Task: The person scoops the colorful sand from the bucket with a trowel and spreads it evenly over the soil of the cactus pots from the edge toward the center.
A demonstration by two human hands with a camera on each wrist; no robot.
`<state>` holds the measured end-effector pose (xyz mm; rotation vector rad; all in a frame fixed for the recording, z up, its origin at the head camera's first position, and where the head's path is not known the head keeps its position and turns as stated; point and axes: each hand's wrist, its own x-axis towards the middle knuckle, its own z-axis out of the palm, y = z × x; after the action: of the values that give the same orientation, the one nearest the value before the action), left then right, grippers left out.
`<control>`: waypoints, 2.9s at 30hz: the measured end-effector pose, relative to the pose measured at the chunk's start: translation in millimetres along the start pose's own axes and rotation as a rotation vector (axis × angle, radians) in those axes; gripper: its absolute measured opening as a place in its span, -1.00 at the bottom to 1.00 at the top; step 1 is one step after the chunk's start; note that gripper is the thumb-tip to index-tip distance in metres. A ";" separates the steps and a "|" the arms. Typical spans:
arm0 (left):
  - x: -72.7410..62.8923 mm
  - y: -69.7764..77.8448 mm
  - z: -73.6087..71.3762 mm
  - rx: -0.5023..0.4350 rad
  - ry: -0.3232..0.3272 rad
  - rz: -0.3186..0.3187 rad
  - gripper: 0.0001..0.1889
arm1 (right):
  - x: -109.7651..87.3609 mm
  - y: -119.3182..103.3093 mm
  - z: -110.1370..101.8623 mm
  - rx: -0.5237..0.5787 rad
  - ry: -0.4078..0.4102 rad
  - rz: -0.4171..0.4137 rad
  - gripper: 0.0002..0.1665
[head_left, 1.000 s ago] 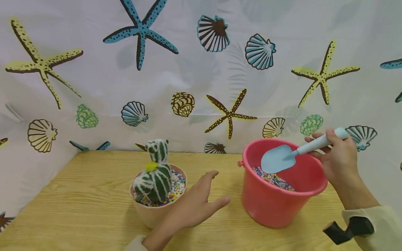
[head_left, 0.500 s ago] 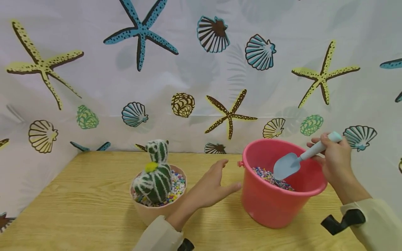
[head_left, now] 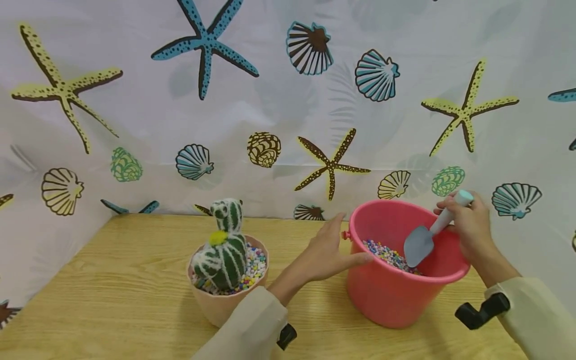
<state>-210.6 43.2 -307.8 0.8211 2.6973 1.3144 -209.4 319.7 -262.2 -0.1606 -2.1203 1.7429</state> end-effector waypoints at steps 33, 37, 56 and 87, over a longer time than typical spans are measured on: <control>10.6 5.4 14.3 -0.015 -0.055 0.066 0.17 | -3.7 3.1 26.4 -0.305 -0.165 -0.111 -0.54; 11.1 4.8 13.0 -0.011 -0.045 0.068 0.17 | -3.9 3.4 23.2 -0.117 -0.199 -0.135 -0.74; 11.8 5.4 12.2 -0.040 -0.043 0.096 0.14 | -4.6 6.5 7.4 0.268 -0.257 0.156 -0.76; 6.2 5.7 12.9 -0.037 -0.056 0.029 0.17 | -2.5 10.2 -2.1 0.807 -0.081 0.335 -0.24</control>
<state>-210.1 58.3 -310.6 0.8829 2.6199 1.3225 -207.8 323.1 -272.2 -0.2238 -1.3261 2.6872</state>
